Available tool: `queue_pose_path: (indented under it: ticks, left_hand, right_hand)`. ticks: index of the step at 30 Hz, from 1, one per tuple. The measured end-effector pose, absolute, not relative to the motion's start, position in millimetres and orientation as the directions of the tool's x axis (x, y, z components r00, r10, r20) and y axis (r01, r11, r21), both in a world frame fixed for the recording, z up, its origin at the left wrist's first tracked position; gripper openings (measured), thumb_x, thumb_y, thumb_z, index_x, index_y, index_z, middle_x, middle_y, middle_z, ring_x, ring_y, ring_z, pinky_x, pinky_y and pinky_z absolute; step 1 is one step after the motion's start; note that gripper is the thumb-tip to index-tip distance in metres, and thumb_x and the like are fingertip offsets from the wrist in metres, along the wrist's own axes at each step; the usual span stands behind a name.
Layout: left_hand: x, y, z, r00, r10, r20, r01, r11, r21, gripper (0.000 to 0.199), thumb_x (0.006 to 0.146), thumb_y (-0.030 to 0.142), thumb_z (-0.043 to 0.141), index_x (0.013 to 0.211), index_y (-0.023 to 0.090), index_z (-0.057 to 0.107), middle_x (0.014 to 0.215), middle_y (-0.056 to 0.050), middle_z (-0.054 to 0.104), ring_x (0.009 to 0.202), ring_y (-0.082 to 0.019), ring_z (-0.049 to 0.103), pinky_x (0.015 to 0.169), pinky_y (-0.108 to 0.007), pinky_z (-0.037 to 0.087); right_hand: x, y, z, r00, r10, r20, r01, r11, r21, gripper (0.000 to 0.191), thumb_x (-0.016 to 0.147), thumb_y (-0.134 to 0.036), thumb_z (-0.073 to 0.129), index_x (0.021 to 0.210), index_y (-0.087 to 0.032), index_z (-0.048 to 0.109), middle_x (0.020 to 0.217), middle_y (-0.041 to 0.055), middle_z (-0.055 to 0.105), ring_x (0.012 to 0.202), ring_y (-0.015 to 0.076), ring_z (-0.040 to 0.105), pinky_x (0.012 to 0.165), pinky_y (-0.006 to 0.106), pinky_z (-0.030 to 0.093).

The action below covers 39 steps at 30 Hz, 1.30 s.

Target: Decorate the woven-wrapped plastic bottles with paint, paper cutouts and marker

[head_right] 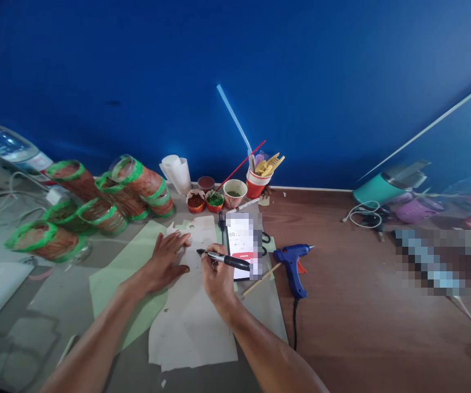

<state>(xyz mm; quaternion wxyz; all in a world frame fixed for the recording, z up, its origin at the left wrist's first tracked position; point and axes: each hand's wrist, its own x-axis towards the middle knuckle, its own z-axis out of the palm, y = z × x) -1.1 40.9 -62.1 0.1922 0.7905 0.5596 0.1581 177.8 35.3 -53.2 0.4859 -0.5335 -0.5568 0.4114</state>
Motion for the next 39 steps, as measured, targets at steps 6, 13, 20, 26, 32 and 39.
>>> queue_pose_path:
  ticks: [6, 13, 20, 26, 32, 39]
  left_hand:
    - [-2.1, 41.2, -64.6, 0.328, 0.944, 0.043, 0.821, -0.307, 0.482, 0.076, 0.077, 0.021, 0.063, 0.143, 0.024, 0.027, 0.135, -0.010, 0.053, 0.139, -0.033, 0.029, 0.113, -0.061, 0.009]
    - [-2.8, 40.7, -64.4, 0.338, 0.940, 0.046, 0.814, -0.316, 0.487, 0.075, 0.078, 0.023, 0.063, 0.143, 0.022, 0.027, 0.136, -0.010, 0.053, 0.139, -0.034, 0.028, 0.113, -0.061, 0.007]
    - [-3.8, 40.4, -65.6, 0.340, 0.938, 0.066, 0.801, -0.326, 0.503, 0.076, 0.078, 0.023, 0.063, 0.144, 0.024, 0.026, 0.136, -0.010, 0.052, 0.139, -0.034, 0.028, 0.113, -0.061, 0.008]
    - [-3.8, 40.3, -65.2, 0.342, 0.937, 0.067, 0.797, -0.327, 0.507, 0.077, 0.077, 0.023, 0.064, 0.144, 0.025, 0.026, 0.135, -0.010, 0.053, 0.138, -0.033, 0.029, 0.113, -0.061, 0.008]
    - [-2.1, 40.3, -62.2, 0.331, 0.942, 0.049, 0.806, -0.309, 0.504, 0.076, 0.077, 0.021, 0.064, 0.143, 0.024, 0.027, 0.136, -0.009, 0.053, 0.139, -0.033, 0.028, 0.113, -0.061, 0.008]
    - [-1.4, 40.7, -59.2, 0.325, 0.945, 0.018, 0.819, -0.291, 0.494, 0.075, 0.077, 0.022, 0.064, 0.143, 0.021, 0.028, 0.138, -0.010, 0.052, 0.139, -0.033, 0.028, 0.114, -0.060, 0.007]
  right_hand:
    - [177.7, 35.5, -55.1, 0.036, 0.995, 0.088, 0.188, 0.080, -0.979, 0.006, 0.084, -0.025, 0.051, 0.080, -0.020, 0.050, 0.061, -0.0045, 0.044, 0.050, 0.0108, 0.041, 0.046, 0.023, 0.032]
    - [177.7, 35.9, -56.0, 0.031, 0.993, 0.118, 0.225, 0.108, -0.968, 0.006, 0.084, -0.024, 0.050, 0.080, -0.020, 0.050, 0.064, -0.0027, 0.047, 0.054, 0.0123, 0.045, 0.048, 0.023, 0.034]
    - [177.7, 35.7, -54.5, 0.034, 0.994, 0.108, 0.266, 0.095, -0.959, 0.005, 0.083, -0.024, 0.051, 0.081, -0.019, 0.052, 0.063, -0.0027, 0.048, 0.055, 0.0131, 0.046, 0.050, 0.024, 0.035]
    - [176.8, 35.8, -53.7, 0.025, 0.995, 0.098, 0.221, 0.090, -0.971, 0.005, 0.081, -0.023, 0.051, 0.078, -0.020, 0.051, 0.061, -0.0036, 0.046, 0.054, 0.0126, 0.045, 0.048, 0.023, 0.034]
    - [177.7, 36.1, -51.7, 0.019, 0.997, 0.072, 0.198, 0.067, -0.978, 0.003, 0.079, -0.022, 0.050, 0.077, -0.020, 0.049, 0.057, -0.0055, 0.041, 0.049, 0.0117, 0.041, 0.046, 0.023, 0.032]
    - [178.1, 38.3, -51.7, 0.051, 0.993, 0.107, 0.239, 0.092, -0.967, 0.002, 0.079, -0.020, 0.048, 0.077, -0.020, 0.049, 0.059, -0.0046, 0.043, 0.050, 0.0117, 0.042, 0.047, 0.023, 0.033]
